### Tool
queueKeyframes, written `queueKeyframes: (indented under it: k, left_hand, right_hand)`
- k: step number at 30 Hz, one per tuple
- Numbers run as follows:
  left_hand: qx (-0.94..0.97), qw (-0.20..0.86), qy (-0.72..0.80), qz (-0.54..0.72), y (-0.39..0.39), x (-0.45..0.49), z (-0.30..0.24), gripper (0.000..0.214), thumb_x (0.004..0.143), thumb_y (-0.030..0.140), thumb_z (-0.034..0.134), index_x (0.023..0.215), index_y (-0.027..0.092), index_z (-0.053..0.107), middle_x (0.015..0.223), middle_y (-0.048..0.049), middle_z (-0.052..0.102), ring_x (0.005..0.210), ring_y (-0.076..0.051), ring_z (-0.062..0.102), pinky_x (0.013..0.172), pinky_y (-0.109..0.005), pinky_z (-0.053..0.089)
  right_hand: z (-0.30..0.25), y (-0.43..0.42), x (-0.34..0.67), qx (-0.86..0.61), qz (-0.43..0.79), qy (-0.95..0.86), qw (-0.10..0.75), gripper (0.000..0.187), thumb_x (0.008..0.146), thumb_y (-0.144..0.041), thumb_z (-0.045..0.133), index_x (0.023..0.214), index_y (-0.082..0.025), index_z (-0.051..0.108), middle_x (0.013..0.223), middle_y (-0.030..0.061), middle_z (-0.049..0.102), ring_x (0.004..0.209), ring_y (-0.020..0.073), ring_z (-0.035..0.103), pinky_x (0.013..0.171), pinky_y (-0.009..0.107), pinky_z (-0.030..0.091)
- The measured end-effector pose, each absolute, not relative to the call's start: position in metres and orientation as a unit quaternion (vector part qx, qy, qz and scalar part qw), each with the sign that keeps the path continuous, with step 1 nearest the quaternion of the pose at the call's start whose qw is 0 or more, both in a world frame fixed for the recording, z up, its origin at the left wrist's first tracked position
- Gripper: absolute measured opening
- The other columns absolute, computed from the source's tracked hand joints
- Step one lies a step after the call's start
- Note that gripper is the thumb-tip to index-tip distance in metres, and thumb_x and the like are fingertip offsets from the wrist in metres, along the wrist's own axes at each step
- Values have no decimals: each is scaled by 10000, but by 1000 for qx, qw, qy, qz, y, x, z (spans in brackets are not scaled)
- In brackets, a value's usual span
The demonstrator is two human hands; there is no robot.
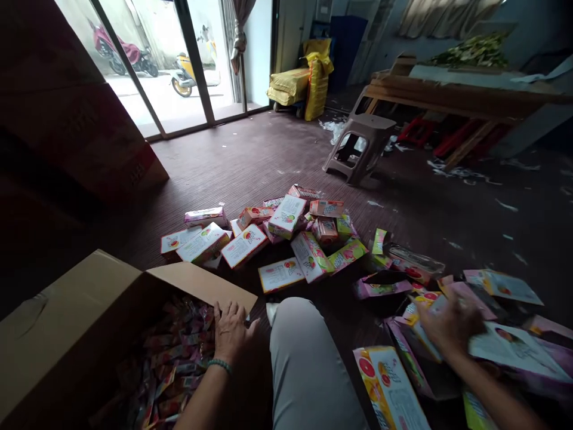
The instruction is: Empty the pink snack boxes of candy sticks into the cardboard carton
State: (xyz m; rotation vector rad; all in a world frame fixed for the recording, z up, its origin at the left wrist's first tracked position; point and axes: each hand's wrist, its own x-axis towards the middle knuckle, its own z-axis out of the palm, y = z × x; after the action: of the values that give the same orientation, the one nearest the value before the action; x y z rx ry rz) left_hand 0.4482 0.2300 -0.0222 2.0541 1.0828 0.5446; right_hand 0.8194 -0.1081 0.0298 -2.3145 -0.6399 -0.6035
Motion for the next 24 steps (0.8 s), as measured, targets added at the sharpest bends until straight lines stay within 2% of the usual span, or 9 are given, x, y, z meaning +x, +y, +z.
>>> queueKeyframes:
  k: [3, 5, 9, 12, 14, 16, 19, 21, 24]
  left_hand:
    - [801, 364, 419, 222, 230, 449, -26, 243, 605, 324, 814, 593, 250, 583, 712, -60, 569, 959, -330, 547, 1206, -505, 11]
    - [809, 346, 422, 218, 229, 451, -26, 213, 630, 293, 788, 601, 251, 581, 695, -53, 548, 902, -313, 533, 1203, -516, 41]
    - [838, 292, 428, 169, 228, 453, -28, 121, 695, 278, 722, 656, 247, 612, 746, -73, 586, 890, -315, 538, 1190, -549, 79]
    - [852, 264, 432, 131, 226, 452, -31, 34, 728, 266, 674, 723, 239, 653, 790, -97, 614, 912, -325, 553, 1190, -561, 82]
    - [863, 243, 432, 99, 223, 453, -33, 60, 743, 261, 647, 775, 221, 677, 837, -127, 635, 958, -342, 558, 1193, -567, 67]
    - [869, 230, 432, 71, 221, 453, -36, 120, 758, 265, 625, 831, 201, 695, 911, -161, 655, 1016, -361, 554, 1193, -581, 47]
    - [866, 240, 437, 44, 219, 456, -39, 189, 778, 274, 605, 904, 184, 712, 999, -196, 666, 1077, -385, 542, 1187, -609, 18]
    - [861, 251, 441, 36, 219, 457, -39, 223, 780, 279, 603, 938, 171, 718, 1045, -216, 664, 1108, -398, 531, 1186, -619, 9]
    - [859, 256, 442, 34, 219, 458, -35, 254, 776, 287, 609, 967, 162, 720, 1100, -231, 658, 1136, -407, 522, 1189, -621, 12]
  right_hand:
    - [-4, 26, 812, -863, -107, -418, 262, 669, 833, -599, 580, 1373, -207, 542, 1287, 217, 550, 1291, 399, 445, 1083, 581, 334]
    - [-16, 127, 797, -808, 5, -554, 198, 614, 838, -450, 644, 1390, -209, 531, 1354, 191, 544, 1316, 348, 438, 1123, 506, 309]
    - [-31, 302, 748, -678, 94, -729, 12, 1034, 619, -296, 864, 1518, -203, 362, 1570, 203, 319, 1467, 389, 212, 1163, 584, 157]
    - [-56, 387, 721, -641, 122, -756, -50, 1201, 514, -299, 919, 1544, -213, 308, 1615, 216, 206, 1499, 405, 96, 1164, 626, 52]
    - [-78, 419, 712, -656, 147, -738, -63, 1142, 535, -320, 904, 1527, -213, 349, 1614, 216, 209, 1507, 398, 69, 1158, 634, 0]
    - [-101, 435, 711, -676, 171, -713, -68, 978, 619, -311, 847, 1493, -231, 415, 1609, 197, 243, 1509, 386, 81, 1152, 635, -26]
    - [-124, 438, 714, -691, 178, -698, -62, 824, 704, -219, 741, 1473, -263, 449, 1610, 165, 254, 1512, 373, 67, 1155, 610, -51]
    - [-126, 433, 715, -680, 167, -711, -56, 891, 663, -199, 746, 1493, -239, 424, 1600, 191, 250, 1497, 401, 78, 1161, 581, -37]
    - [-111, 422, 714, -687, 179, -703, -38, 1067, 562, -305, 815, 1522, -177, 365, 1500, 263, 354, 1404, 476, 240, 1133, 577, 109]
